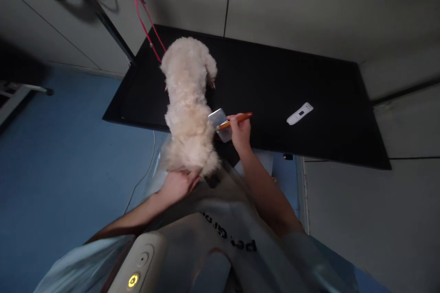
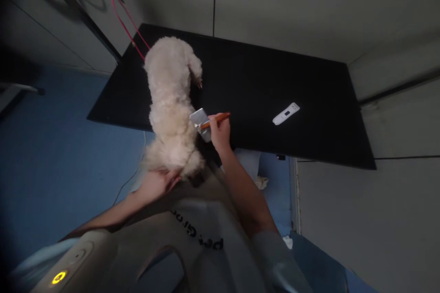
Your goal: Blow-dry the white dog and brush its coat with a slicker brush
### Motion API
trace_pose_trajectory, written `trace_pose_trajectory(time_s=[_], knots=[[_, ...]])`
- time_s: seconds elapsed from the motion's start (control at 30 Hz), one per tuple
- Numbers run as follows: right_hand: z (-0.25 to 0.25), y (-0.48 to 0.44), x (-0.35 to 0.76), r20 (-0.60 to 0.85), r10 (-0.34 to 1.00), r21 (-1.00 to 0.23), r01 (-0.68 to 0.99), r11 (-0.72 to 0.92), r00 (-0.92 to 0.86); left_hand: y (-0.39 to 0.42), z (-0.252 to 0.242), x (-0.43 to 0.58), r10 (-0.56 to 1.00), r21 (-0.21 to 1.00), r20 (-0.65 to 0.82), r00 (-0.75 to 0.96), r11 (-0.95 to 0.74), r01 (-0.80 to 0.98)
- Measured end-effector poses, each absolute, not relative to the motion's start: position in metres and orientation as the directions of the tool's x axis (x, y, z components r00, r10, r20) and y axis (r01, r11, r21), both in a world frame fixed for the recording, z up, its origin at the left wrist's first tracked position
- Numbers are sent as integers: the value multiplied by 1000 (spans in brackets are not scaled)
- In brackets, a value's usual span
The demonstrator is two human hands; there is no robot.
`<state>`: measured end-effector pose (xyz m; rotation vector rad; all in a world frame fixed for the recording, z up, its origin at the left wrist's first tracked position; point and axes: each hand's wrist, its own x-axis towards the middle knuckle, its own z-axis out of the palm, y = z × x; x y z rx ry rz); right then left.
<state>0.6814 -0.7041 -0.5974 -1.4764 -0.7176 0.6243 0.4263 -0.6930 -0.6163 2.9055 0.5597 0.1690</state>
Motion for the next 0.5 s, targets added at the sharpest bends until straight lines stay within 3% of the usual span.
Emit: trace_pose_trajectory(time_s=[0.07,0.13,0.2,0.27,0.3,0.43,0.5], knots=[[-597,-705,678,98,853,-993,110,48,512,-690,-615,418,344,207,13,939,-919,335],[-597,-705,671,49,961,-995,97,24,271,-687,-611,411,344,214,-42,938,-914,345],[-599,-703,666,10,937,-997,73,-17,350,-684,-605,404,367,214,-86,926,-901,377],[-600,-701,662,80,812,-994,104,24,578,-682,-601,400,391,230,-124,912,-883,410],[-600,-701,659,123,795,-990,133,54,593,-681,-600,398,405,240,-135,904,-872,426],[-600,-705,650,81,962,-992,111,54,262,-675,-595,391,394,262,-118,912,-873,411],[-599,-706,647,96,895,-992,114,51,435,-670,-593,387,344,268,-107,933,-894,360]])
